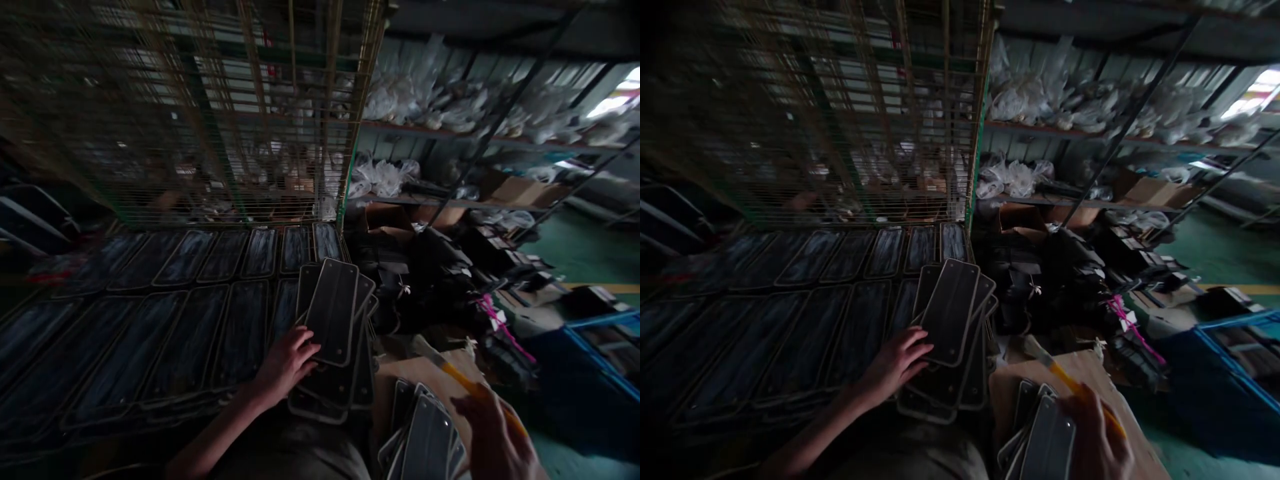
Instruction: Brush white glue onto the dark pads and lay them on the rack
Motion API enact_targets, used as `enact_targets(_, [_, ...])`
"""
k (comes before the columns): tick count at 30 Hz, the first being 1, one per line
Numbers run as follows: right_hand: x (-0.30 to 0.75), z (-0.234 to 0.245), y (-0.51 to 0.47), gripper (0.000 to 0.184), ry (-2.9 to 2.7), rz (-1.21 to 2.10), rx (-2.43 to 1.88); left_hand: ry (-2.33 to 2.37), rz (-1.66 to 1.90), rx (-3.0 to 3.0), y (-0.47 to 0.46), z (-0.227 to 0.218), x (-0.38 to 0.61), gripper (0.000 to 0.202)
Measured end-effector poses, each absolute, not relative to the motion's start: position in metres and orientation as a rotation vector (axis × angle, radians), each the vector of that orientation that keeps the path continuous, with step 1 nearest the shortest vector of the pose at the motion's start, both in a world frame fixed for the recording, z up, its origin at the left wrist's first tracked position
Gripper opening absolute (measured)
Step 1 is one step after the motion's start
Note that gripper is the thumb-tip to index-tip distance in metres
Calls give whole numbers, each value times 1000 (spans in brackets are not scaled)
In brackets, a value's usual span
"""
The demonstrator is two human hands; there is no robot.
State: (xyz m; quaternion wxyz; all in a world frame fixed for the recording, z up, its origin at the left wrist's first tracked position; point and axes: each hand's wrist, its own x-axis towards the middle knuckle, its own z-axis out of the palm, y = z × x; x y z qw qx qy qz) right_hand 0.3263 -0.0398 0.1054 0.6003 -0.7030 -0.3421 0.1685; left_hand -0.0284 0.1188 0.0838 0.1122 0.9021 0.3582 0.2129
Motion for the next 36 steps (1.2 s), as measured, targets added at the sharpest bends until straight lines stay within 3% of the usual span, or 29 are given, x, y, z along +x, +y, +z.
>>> enact_targets(6, [225, 155, 98, 32, -1326, 332, -1686, 950, 650, 2665, 131, 72, -44, 36])
enact_targets(18, [221, 153, 222, 32, -1792, 106, -1812, 815, 723, 2596, 142, 67, -61, 21])
enact_targets(28, [211, 158, 181, 29, -1934, 256, -1878, 801, 683, 2514, 141, 75, -66, 19])
enact_targets(36, [184, 208, 86, 25, -2064, 797, -1822, 842, 690, 2402, 139, 81, -66, 19])
